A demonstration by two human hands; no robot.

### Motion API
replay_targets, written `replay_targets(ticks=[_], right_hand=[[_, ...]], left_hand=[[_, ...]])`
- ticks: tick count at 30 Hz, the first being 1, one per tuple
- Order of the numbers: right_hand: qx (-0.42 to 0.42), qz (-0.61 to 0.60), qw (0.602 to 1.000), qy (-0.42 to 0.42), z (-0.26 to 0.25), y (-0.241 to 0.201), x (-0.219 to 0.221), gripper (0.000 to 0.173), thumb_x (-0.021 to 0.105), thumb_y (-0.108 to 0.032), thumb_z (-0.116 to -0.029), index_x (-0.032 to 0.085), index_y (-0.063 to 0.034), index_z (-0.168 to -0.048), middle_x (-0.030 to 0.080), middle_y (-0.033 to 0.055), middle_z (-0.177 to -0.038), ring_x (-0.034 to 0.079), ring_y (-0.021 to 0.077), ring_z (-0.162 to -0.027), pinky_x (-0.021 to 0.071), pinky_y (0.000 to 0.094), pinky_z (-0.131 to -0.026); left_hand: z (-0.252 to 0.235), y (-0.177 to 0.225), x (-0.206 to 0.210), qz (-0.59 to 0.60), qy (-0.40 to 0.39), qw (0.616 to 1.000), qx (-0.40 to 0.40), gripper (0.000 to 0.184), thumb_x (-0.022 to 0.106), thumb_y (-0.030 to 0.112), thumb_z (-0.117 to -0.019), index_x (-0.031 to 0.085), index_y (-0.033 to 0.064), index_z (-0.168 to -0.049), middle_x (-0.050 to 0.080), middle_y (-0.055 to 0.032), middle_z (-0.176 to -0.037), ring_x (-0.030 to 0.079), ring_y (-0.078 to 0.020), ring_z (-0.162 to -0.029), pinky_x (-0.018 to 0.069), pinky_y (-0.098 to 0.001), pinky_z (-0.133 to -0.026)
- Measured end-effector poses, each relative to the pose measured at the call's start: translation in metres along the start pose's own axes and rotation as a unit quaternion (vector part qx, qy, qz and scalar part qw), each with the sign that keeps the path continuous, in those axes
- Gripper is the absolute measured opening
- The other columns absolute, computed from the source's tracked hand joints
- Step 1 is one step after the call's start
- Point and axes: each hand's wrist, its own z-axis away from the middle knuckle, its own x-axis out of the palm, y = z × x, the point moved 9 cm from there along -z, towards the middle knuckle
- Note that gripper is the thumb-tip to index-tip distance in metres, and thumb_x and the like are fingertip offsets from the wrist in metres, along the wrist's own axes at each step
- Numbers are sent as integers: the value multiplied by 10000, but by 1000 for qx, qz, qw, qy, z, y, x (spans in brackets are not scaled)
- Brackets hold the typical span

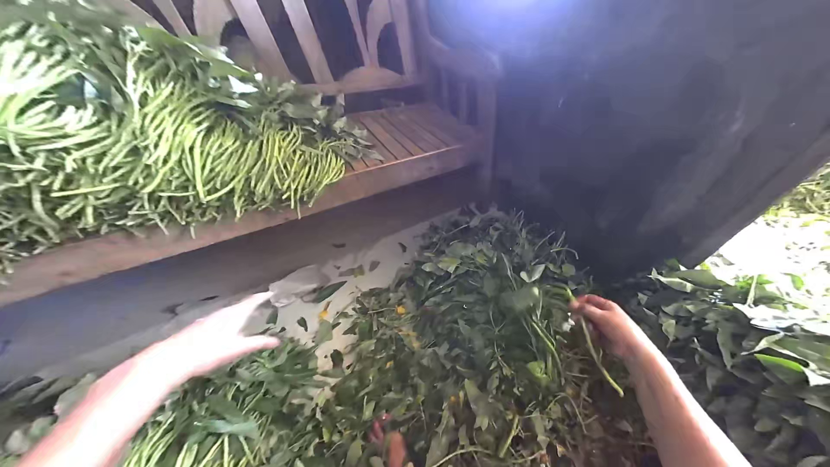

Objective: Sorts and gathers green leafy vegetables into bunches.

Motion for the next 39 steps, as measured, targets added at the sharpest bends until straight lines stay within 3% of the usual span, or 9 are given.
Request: replay_targets(ticks=[5,9,12,17,20,25,28,32,39], right_hand=[[-43,-206,962,-175,34,-1,39,196,528,-172,-1035,559,-68,-1198,735,92,-1010,713,166,-872,590,311,-791],[-161,-365,895,-200,62,-27,69,201,760,-248,-921,681,-173,-1091,732,15,-900,710,114,-811,600,265,-770],[-113,-135,973,-147,46,22,93,272,665,-103,-966,592,11,-1202,706,98,-962,711,194,-835,615,376,-780],[-75,118,985,-99,37,72,128,329,695,-182,-971,622,8,-1229,685,145,-1059,710,226,-866,614,408,-806],[-63,244,964,-83,29,85,139,371,670,-219,-984,628,-19,-1294,679,195,-1210,684,319,-1088,545,501,-986],[-86,317,938,-114,35,75,162,380,652,-254,-997,644,-52,-1319,665,190,-1279,657,333,-1178,513,518,-1038],[-85,311,936,-140,39,75,171,385,648,-274,-999,646,-51,-1313,681,190,-1243,671,336,-1145,517,526,-1022],[-18,160,961,-227,40,95,181,397,669,-265,-1000,616,-15,-1305,713,150,-1047,720,235,-858,606,425,-824],[25,49,971,-234,55,90,188,365,572,-342,-1058,654,5,-1135,660,58,-821,647,133,-666,579,324,-660]], left_hand=[[-44,103,37,30,-83,979,185,772,791,256,-922,394,153,-1575,573,-250,-1406,611,-444,-1213,487,-617,-1021],[-30,188,55,78,-90,963,241,692,756,271,-950,437,137,-1549,613,-221,-1360,629,-402,-1182,496,-591,-1006],[-33,208,92,166,-104,958,208,585,703,232,-991,464,126,-1514,655,-177,-1269,688,-314,-1005,574,-495,-865],[-36,182,135,387,100,911,99,319,650,236,-1026,598,-20,-1208,677,-179,-963,698,-264,-752,610,-433,-720],[-30,193,185,469,91,870,121,308,572,218,-1057,601,-53,-1201,672,-162,-934,680,-230,-776,589,-402,-734],[-39,220,258,439,-27,887,142,405,634,245,-1013,593,22,-1349,683,-145,-1167,680,-223,-1015,570,-401,-877],[-48,218,269,468,-48,875,118,468,688,182,-976,561,-27,-1375,679,-166,-1177,681,-220,-1017,569,-387,-899],[-53,212,267,522,-50,848,73,492,703,91,-950,543,-44,-1395,685,-157,-1100,683,-194,-929,579,-351,-816],[-61,186,261,678,-49,732,-45,363,700,18,-942,605,-34,-1289,688,-132,-926,642,-159,-722,546,-289,-653]])
